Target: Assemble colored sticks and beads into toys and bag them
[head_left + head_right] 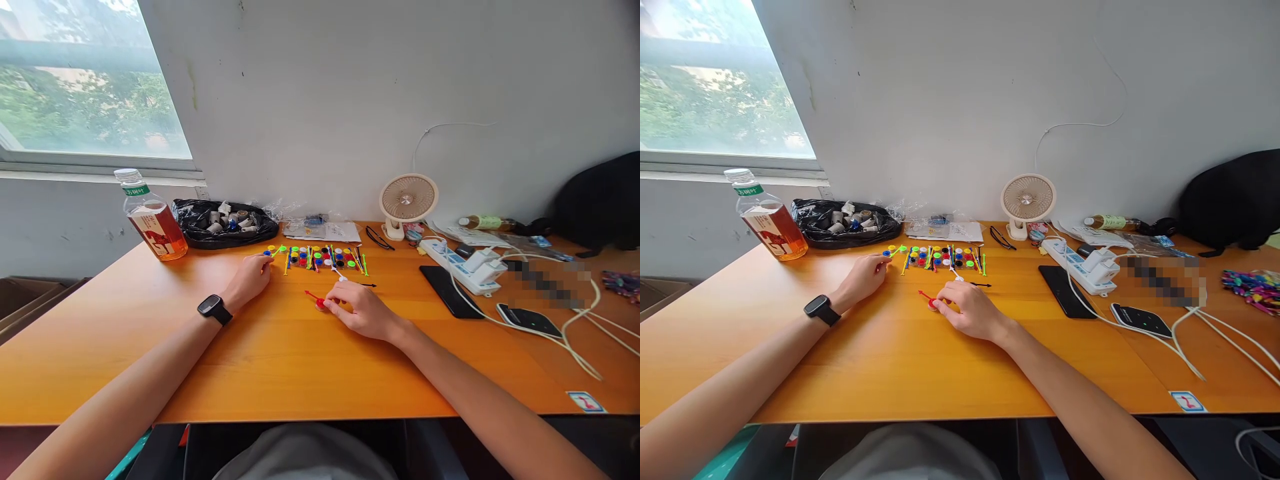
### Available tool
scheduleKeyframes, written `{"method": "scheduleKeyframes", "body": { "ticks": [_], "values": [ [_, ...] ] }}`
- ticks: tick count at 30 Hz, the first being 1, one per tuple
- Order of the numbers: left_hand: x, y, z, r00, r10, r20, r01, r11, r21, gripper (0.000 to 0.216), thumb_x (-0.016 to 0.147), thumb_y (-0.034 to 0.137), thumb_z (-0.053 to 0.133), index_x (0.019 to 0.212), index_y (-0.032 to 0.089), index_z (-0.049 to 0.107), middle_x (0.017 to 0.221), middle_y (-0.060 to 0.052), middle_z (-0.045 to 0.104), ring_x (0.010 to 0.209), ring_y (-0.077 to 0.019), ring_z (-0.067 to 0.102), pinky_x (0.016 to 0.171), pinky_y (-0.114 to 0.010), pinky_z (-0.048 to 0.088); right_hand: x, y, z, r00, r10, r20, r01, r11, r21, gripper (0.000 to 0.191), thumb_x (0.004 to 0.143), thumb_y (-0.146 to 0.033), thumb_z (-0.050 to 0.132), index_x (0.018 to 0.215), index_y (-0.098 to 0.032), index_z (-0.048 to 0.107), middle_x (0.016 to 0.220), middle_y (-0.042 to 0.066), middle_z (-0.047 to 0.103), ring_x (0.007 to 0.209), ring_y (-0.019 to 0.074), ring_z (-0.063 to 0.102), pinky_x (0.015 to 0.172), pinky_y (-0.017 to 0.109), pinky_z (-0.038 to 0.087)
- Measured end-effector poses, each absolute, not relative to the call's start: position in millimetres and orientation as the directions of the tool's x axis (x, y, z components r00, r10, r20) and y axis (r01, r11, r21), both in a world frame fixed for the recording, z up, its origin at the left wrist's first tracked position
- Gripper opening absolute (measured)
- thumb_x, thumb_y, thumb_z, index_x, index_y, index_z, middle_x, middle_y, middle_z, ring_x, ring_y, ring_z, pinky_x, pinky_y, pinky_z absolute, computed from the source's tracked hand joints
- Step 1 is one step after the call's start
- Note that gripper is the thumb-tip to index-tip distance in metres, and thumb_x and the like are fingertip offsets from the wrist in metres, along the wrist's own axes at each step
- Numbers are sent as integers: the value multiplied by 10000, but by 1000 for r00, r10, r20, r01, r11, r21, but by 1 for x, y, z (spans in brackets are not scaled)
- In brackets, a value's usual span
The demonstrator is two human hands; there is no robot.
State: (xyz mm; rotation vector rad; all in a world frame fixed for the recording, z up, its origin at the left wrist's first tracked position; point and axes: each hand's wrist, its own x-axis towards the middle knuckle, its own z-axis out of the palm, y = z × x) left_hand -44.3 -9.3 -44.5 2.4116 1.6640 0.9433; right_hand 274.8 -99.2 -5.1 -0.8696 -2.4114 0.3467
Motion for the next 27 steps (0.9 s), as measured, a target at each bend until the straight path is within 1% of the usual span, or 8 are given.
{"method": "scheduleKeyframes", "body": {
  "ticks": [3,7,9,12,16,18,21,27],
  "values": [
    [-46,-10,-43,262,865,428,822,-432,370,390,912,160,483,1111,183,817,1057,-144,819,993,-304,772,941,-379,578,275,-99,-6,-645,651,400,512,757,-405,205,1081,-292,577,974,-220,736,925,66,748,866,219,666,814,357,506],
    [-47,-12,-41,275,857,437,801,-455,389,421,936,178,479,1242,159,768,1017,-146,814,905,-296,770,844,-362,572,275,-98,-7,-645,648,404,515,760,-396,194,1075,-279,583,967,-225,736,912,60,743,865,220,667,815,351,498],
    [-47,-13,-40,266,858,440,795,-453,403,421,944,198,486,1264,141,754,990,-148,813,868,-295,764,805,-361,565,275,-98,-7,-645,648,405,513,760,-398,187,1073,-270,587,967,-224,734,912,58,742,867,219,666,807,347,495],
    [-45,-15,-37,221,867,446,779,-432,454,380,941,224,506,1196,138,773,966,-142,814,828,-281,759,780,-353,561,275,-98,-7,-647,647,403,511,760,-401,180,1070,-260,588,962,-222,727,915,56,744,868,220,664,811,351,494],
    [-42,-18,-32,122,858,498,720,-422,551,323,945,275,532,1114,167,784,935,-105,818,784,-240,752,751,-319,572,274,-99,-6,-651,645,400,510,762,-398,184,1071,-253,581,951,-221,717,919,54,747,865,219,668,840,363,498],
    [-42,-18,-30,94,849,520,704,-426,568,298,944,279,532,1061,178,787,933,-89,821,779,-223,749,755,-307,575,274,-100,-5,-650,649,395,514,759,-401,181,1070,-250,581,955,-219,718,925,57,746,872,220,670,836,361,499],
    [-44,-15,-33,90,846,526,731,-415,542,293,923,242,531,1012,174,802,951,-92,826,798,-230,754,774,-314,576,274,-100,-4,-651,652,389,514,756,-405,183,1071,-249,580,956,-216,718,929,58,748,881,221,668,834,359,496],
    [-47,-9,-41,146,871,469,813,-376,445,369,922,175,514,1119,150,826,1088,-121,829,897,-251,775,871,-331,577,274,-100,-5,-651,656,381,515,751,-413,189,1075,-264,582,978,-211,735,929,57,747,869,215,659,834,354,488]
  ]
}}
